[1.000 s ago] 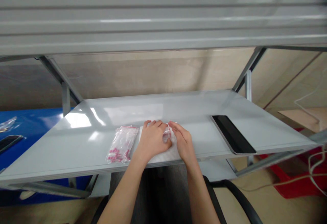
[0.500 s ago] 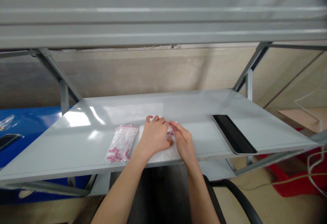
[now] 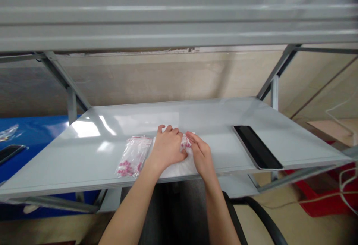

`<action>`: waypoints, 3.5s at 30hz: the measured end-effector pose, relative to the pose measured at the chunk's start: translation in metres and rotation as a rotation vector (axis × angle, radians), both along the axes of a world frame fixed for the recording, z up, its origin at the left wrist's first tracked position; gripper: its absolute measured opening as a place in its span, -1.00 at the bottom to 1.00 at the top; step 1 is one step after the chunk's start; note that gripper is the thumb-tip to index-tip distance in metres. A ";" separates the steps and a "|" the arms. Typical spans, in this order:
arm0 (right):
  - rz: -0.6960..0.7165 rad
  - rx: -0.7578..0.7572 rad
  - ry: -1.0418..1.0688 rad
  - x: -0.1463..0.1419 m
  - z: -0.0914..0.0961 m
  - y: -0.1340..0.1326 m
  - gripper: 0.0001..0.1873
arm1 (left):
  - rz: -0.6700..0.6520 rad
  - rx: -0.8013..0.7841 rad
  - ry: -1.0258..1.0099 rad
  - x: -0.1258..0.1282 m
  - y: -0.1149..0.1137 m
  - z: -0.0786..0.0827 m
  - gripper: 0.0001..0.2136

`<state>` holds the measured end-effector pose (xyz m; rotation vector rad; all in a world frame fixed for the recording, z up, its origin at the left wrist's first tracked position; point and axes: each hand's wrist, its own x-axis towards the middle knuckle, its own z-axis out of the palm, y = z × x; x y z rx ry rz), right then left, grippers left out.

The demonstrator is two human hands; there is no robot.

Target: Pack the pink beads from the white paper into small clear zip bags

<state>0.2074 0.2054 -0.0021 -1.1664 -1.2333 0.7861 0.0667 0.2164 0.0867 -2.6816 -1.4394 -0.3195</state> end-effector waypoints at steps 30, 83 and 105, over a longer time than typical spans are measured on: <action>-0.003 0.078 0.217 0.004 0.023 -0.023 -0.65 | 0.015 0.131 -0.438 -0.011 -0.049 -0.009 -0.54; 0.359 0.109 -0.164 0.023 0.063 -0.070 -0.83 | 0.124 -0.328 -1.233 0.004 -0.091 -0.034 -0.87; 0.332 0.091 -0.128 0.030 0.056 -0.063 -0.90 | 0.132 -0.356 -1.300 0.000 -0.090 -0.038 -0.84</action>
